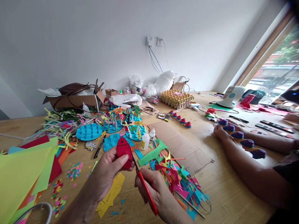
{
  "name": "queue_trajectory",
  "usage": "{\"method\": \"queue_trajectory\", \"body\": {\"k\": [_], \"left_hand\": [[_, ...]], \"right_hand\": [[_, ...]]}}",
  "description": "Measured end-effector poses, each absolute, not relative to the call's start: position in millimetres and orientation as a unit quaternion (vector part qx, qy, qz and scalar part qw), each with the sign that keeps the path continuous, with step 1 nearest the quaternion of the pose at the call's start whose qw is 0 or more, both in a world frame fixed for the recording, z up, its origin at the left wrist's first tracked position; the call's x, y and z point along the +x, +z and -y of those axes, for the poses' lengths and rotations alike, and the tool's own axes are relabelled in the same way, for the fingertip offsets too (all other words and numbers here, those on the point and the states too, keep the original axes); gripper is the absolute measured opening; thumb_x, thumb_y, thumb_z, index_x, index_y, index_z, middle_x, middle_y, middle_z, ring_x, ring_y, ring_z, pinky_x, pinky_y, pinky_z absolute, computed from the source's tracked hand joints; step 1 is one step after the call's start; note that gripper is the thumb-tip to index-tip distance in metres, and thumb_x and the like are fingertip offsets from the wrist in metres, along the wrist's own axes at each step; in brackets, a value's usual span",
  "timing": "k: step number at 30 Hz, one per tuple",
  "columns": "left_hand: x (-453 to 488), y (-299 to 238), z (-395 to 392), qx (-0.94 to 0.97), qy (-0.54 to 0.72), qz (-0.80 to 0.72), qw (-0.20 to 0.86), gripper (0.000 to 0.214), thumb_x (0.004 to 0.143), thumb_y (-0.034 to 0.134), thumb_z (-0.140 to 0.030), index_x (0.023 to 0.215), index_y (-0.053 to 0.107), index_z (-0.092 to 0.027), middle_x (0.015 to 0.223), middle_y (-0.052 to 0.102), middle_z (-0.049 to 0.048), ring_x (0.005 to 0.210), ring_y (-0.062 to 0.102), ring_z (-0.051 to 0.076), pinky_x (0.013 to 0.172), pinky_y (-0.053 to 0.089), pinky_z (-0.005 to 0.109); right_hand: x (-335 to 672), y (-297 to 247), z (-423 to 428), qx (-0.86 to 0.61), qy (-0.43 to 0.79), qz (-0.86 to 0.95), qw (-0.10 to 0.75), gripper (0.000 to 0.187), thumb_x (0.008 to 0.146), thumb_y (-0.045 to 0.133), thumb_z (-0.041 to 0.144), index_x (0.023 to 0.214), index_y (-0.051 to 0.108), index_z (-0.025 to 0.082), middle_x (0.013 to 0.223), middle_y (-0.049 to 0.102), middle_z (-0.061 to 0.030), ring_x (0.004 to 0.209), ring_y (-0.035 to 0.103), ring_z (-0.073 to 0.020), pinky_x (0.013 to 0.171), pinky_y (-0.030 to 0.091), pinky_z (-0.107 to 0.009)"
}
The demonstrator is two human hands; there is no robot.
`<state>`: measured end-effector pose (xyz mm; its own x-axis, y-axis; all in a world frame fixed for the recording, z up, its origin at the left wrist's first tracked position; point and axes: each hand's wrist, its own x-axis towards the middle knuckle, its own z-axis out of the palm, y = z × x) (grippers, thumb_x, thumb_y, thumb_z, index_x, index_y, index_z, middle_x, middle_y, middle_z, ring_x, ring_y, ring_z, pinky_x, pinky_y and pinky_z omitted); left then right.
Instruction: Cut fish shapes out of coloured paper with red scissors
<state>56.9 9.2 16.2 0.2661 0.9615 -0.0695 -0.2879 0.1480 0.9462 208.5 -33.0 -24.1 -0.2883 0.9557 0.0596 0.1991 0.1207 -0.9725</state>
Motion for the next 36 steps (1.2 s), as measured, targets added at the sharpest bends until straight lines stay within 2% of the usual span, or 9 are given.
{"method": "queue_trajectory", "body": {"k": [18,26,36], "left_hand": [[54.0,16.4,-9.6,0.472,0.451,-0.381,0.655,0.01,0.072,0.065,-0.025,0.077,0.065,-0.017,0.071,0.068,0.0007,0.063,0.06,0.013,0.062,0.05,0.024],[53.9,13.7,-13.1,0.493,0.462,-0.383,0.63,0.014,0.075,0.062,-0.028,0.067,0.057,-0.018,0.052,0.053,-0.0049,0.048,0.044,0.009,0.044,0.039,0.019],[54.4,14.7,-11.9,0.462,0.464,-0.388,0.649,0.015,0.071,0.065,-0.029,0.066,0.056,-0.018,0.05,0.053,-0.0049,0.045,0.042,0.008,0.04,0.036,0.017]], "right_hand": [[211.4,-26.3,31.7,-0.462,0.428,0.68,0.376,0.039,0.09,0.037,0.044,0.061,0.035,0.018,0.056,0.028,0.0054,0.051,0.026,-0.0075,0.045,0.019,-0.021],[209.2,-25.8,32.4,-0.472,0.41,0.694,0.358,0.04,0.09,0.037,0.044,0.06,0.034,0.018,0.055,0.03,0.0054,0.05,0.025,-0.0074,0.044,0.019,-0.021],[209.3,-30.2,34.2,-0.476,0.423,0.682,0.359,0.036,0.089,0.04,0.041,0.061,0.037,0.018,0.053,0.033,0.0051,0.05,0.03,-0.0079,0.044,0.02,-0.021]]}}
